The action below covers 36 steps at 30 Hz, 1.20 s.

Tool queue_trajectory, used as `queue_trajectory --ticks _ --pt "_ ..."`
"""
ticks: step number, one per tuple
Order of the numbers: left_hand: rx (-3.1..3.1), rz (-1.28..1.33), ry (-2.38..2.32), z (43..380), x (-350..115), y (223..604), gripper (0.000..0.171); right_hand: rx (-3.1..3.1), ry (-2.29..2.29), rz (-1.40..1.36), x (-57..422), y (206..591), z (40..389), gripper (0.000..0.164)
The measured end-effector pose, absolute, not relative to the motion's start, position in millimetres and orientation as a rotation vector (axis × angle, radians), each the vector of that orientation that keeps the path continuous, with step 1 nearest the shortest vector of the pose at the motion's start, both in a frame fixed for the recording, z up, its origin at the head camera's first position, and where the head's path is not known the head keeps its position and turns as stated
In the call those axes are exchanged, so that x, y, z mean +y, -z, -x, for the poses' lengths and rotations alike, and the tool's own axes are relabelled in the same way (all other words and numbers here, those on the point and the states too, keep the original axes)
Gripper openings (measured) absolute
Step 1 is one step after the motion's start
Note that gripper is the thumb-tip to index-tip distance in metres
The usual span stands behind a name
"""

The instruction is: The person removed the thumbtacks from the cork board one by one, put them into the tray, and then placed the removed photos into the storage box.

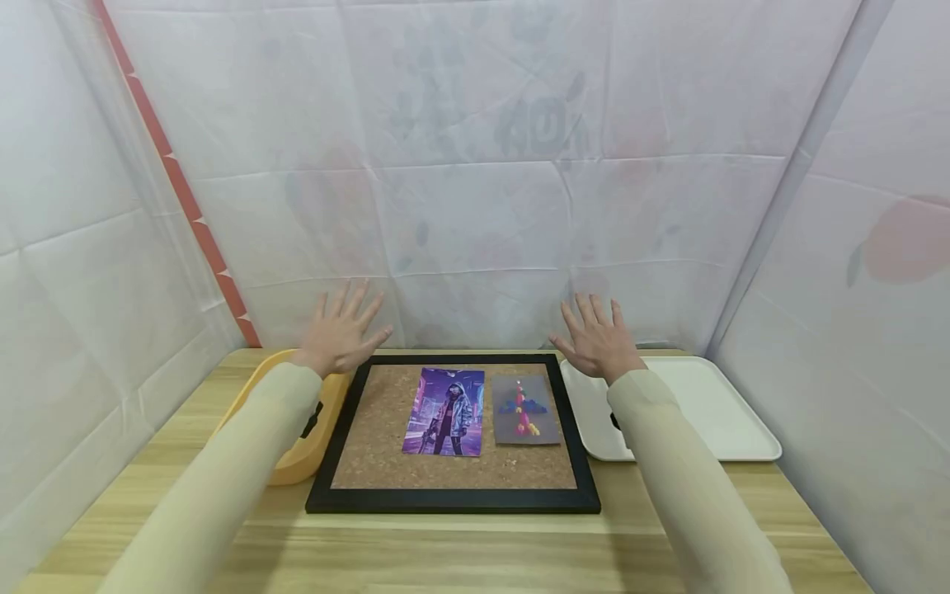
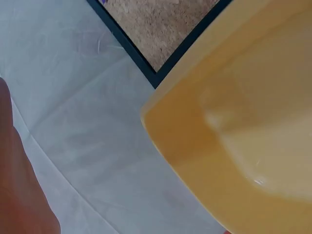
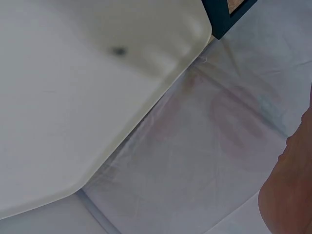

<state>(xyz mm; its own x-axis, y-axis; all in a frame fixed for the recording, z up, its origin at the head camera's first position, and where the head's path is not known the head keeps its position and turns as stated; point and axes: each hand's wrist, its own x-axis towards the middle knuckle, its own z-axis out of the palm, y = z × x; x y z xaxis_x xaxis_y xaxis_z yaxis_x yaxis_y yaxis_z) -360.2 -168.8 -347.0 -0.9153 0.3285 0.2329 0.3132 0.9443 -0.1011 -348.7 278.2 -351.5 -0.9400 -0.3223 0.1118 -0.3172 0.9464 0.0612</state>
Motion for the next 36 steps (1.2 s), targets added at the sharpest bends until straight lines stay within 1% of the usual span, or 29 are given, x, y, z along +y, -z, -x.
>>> queue_trajectory --ticks 4,13,21,30,36 --pt "-2.844 0.523 -0.101 356.9 -166.1 346.2 0.076 -2.967 0.072 -0.501 278.2 350.7 349.3 0.075" --pt "-2.866 0.538 -0.099 353.8 -163.3 343.9 0.076 -2.928 0.028 -0.525 280.8 355.7 351.6 0.074" --pt "-2.879 0.558 -0.107 354.4 -160.6 351.7 0.077 -2.947 0.007 -0.536 279.5 358.3 346.8 0.074" --pt "-2.917 0.607 -0.074 342.7 -153.3 353.8 0.078 -2.946 -0.025 -0.556 280.1 362.3 341.7 0.075" --pt "-2.909 0.629 -0.049 342.2 -150.6 360.2 0.077 -2.945 -0.047 -0.564 278.6 363.9 338.8 0.076"
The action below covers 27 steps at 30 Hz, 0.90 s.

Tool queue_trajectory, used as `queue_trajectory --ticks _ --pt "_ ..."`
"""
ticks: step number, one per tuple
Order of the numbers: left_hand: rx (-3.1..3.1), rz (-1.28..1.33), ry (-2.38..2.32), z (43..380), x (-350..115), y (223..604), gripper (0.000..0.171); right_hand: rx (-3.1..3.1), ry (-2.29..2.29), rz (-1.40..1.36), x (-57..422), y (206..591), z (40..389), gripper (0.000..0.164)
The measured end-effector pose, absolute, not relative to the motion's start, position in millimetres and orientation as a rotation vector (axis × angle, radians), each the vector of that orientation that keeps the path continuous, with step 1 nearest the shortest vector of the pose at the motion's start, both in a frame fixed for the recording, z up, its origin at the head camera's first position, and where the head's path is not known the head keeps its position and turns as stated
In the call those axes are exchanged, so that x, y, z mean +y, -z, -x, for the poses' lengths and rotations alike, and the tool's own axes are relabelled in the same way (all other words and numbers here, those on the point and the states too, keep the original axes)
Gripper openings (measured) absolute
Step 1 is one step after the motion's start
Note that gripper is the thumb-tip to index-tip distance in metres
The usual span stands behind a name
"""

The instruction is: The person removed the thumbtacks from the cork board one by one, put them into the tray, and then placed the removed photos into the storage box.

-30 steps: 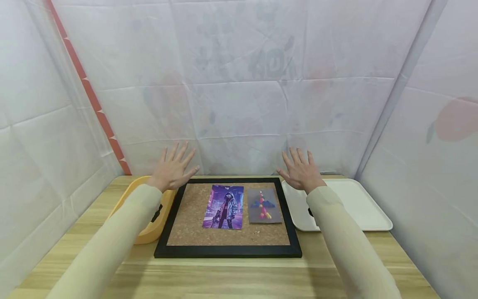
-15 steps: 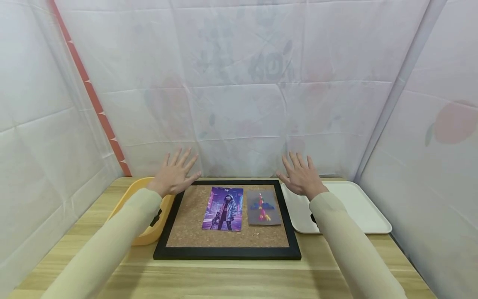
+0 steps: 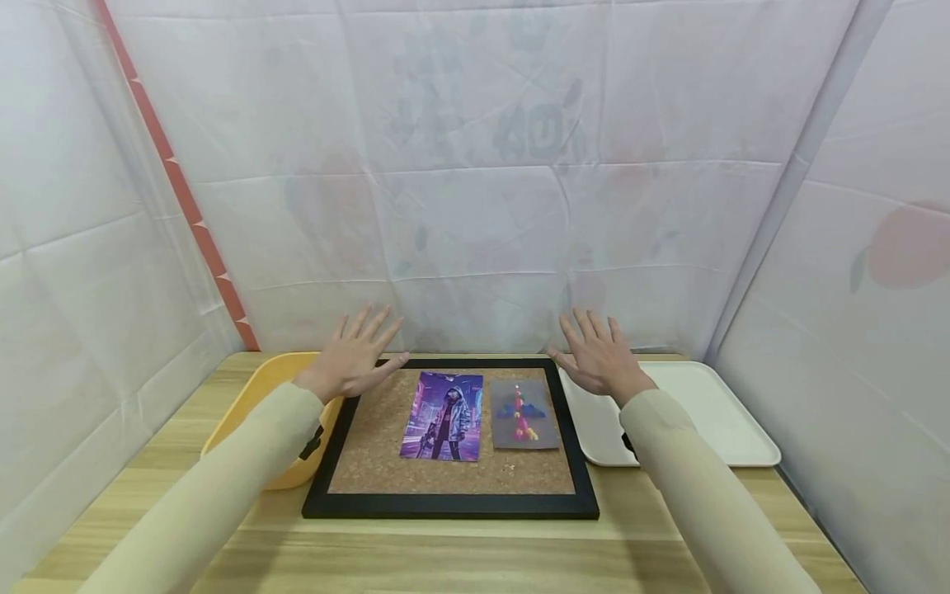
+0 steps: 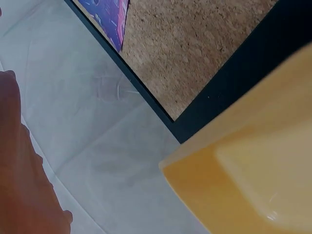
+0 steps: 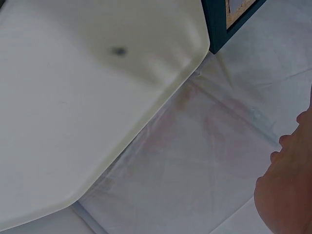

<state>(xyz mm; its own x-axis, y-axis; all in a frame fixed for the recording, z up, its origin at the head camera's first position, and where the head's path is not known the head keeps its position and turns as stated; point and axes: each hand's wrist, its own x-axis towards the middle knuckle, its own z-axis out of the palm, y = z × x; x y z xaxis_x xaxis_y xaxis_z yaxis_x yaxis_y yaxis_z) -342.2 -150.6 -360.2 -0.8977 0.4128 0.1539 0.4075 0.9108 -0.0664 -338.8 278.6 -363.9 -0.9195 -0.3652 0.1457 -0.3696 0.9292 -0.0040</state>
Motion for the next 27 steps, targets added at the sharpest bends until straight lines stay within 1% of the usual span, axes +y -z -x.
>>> queue_trajectory --ticks 18,27 --pt "-2.954 0.664 0.017 332.0 -144.3 367.2 0.079 -2.933 -0.148 -0.628 275.0 368.5 329.6 0.076" --pt "-2.99 0.676 0.035 327.8 -141.7 373.7 0.075 -2.924 -0.212 -0.671 269.1 374.4 324.9 0.073"
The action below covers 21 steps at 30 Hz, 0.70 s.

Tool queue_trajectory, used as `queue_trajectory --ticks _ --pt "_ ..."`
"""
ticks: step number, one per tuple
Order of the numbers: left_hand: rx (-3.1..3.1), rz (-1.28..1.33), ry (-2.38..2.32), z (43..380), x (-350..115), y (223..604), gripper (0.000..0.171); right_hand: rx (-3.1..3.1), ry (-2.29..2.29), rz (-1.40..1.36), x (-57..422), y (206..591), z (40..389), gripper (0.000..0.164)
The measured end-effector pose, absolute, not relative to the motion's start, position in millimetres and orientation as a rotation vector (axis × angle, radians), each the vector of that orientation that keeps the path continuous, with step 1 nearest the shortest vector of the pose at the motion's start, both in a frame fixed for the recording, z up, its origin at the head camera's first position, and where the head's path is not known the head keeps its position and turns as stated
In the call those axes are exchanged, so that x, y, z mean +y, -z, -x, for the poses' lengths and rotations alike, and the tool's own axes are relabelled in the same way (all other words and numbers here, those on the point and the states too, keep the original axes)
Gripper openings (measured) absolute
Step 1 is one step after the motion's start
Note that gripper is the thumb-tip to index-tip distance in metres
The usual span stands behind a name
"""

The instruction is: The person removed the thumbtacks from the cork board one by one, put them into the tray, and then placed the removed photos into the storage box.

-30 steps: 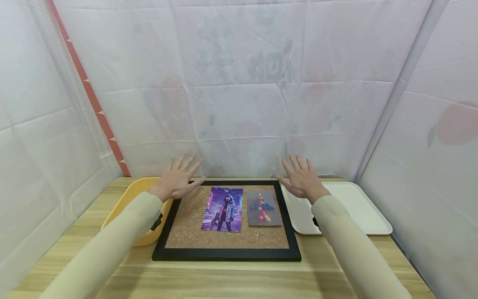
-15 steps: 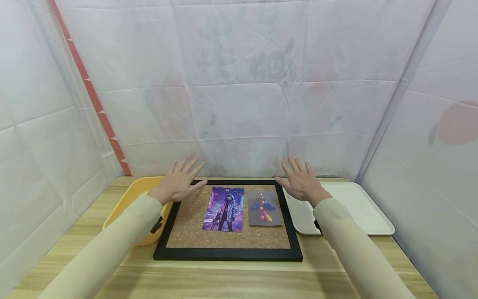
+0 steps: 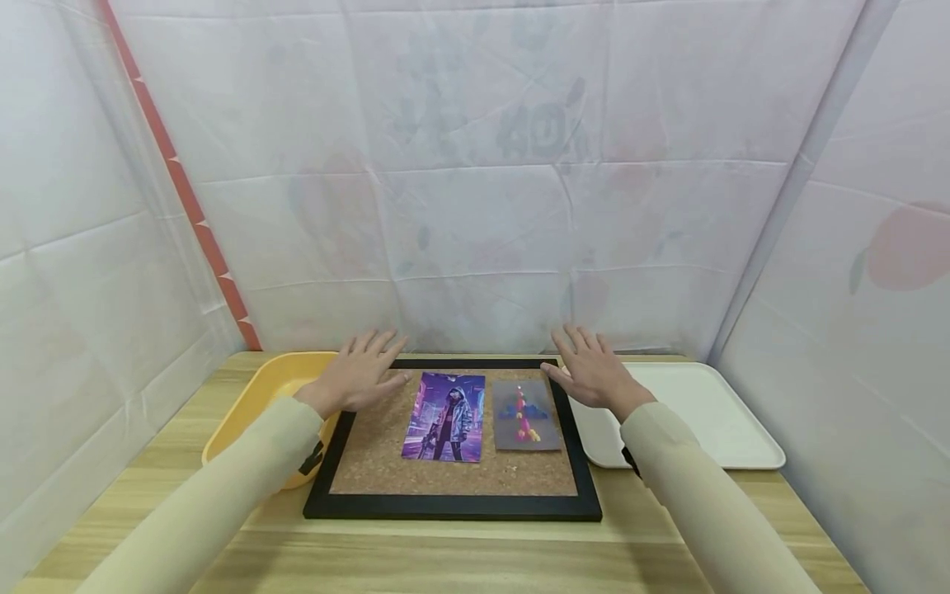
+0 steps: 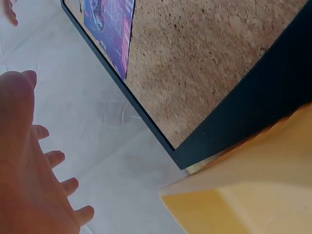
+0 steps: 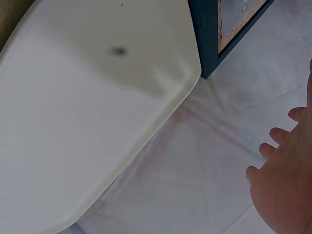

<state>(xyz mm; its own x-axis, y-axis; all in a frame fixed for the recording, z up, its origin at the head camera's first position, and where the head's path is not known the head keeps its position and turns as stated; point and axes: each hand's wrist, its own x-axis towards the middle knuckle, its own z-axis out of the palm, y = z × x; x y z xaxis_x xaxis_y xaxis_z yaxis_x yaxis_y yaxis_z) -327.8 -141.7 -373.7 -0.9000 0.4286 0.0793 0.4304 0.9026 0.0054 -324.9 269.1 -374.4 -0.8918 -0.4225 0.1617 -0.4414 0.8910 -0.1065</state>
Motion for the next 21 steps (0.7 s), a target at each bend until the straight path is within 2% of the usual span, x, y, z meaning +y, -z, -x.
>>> queue_trajectory --ticks 21 --pt "-3.05 0.687 0.117 314.0 -132.7 381.8 0.07 -2.91 -0.433 -0.708 262.5 392.2 319.4 0.066"
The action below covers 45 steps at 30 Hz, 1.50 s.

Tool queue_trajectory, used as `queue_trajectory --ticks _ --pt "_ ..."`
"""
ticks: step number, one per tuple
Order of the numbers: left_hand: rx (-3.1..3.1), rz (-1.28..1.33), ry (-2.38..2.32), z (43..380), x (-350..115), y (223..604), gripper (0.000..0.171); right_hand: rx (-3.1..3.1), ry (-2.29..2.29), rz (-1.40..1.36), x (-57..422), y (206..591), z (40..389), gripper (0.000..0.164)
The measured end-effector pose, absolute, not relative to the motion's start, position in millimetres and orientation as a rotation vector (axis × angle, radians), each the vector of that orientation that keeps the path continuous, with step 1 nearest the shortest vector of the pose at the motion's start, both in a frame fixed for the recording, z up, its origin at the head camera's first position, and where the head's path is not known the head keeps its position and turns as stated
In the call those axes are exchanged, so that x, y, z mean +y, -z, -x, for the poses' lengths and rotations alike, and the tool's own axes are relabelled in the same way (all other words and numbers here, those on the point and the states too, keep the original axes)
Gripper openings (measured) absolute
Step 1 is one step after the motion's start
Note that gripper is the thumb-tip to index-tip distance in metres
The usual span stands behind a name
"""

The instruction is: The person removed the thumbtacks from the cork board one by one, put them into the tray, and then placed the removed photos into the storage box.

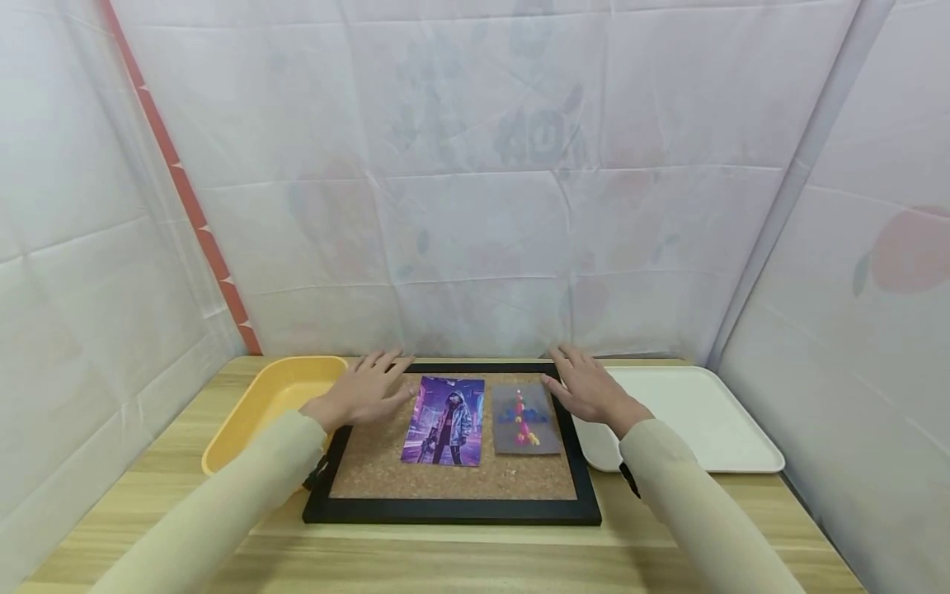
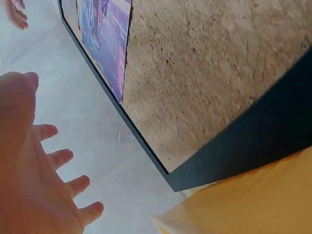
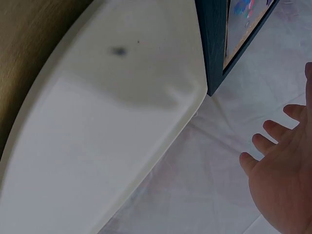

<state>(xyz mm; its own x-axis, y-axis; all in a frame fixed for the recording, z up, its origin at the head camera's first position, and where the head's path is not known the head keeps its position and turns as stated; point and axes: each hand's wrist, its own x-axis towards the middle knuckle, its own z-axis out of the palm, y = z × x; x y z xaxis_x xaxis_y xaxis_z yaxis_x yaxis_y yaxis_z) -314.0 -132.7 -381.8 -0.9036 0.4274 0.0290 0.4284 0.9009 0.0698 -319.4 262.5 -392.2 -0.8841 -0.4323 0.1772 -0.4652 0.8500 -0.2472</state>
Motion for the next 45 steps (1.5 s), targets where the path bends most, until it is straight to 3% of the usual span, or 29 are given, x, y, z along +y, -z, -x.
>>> queue_trajectory --ticks 18,45 --pt "-3.057 0.803 0.218 312.8 -113.1 405.4 0.073 -2.91 -0.395 -0.763 255.1 406.0 319.2 0.061" --pt "-3.09 0.912 0.252 299.2 -80.3 401.5 0.071 -2.959 -0.453 -0.844 246.1 407.8 331.7 0.052"
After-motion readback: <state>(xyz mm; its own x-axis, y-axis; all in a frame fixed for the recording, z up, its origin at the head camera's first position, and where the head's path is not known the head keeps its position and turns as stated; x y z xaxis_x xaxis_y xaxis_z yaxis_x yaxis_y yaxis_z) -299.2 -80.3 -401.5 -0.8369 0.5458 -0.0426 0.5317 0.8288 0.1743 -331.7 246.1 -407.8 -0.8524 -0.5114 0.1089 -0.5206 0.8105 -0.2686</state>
